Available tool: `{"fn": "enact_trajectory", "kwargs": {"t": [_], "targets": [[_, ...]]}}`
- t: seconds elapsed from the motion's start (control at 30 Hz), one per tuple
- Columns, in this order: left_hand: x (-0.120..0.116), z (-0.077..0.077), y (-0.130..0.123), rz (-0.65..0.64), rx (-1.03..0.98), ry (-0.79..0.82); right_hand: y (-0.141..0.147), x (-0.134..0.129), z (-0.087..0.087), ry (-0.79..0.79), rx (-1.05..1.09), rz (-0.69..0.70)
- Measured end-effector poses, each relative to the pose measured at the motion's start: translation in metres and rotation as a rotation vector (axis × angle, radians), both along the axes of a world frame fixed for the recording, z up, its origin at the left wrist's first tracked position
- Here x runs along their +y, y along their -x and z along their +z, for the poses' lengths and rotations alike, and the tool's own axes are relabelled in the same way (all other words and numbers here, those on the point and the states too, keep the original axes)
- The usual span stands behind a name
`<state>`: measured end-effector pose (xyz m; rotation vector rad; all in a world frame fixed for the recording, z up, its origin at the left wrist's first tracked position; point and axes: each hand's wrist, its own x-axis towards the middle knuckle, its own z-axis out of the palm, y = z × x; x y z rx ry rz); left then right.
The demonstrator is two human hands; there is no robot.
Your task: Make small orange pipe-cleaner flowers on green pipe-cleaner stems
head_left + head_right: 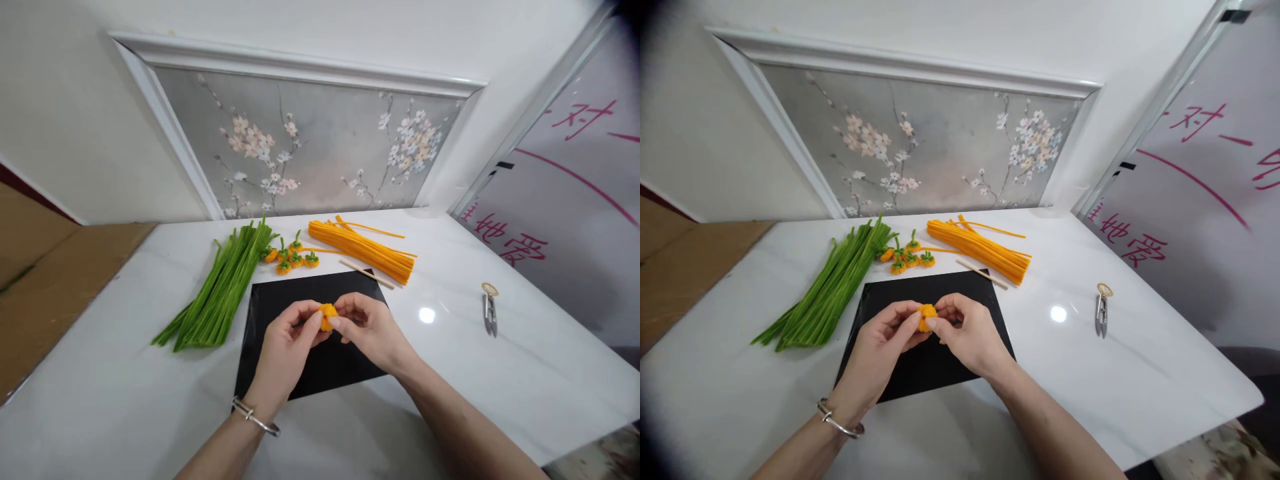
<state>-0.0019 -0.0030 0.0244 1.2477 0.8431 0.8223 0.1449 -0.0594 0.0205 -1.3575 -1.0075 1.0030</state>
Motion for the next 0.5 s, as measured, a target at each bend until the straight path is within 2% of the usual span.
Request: {"fn": "enact_trajectory", "kwargs": {"t": [0.23,0.5], "targets": [[-0.0010,-0.0012,-0.0027,0.015,0.007,-0.010,0.0013,0.0012,-0.0041,-0.048,0.014,-0.001],[0.0036,-0.0061,0.0012,-0.109,0.039,-0.063,-0.0041,0.0008,-0.0046,-0.115,0.026,0.042]]}}
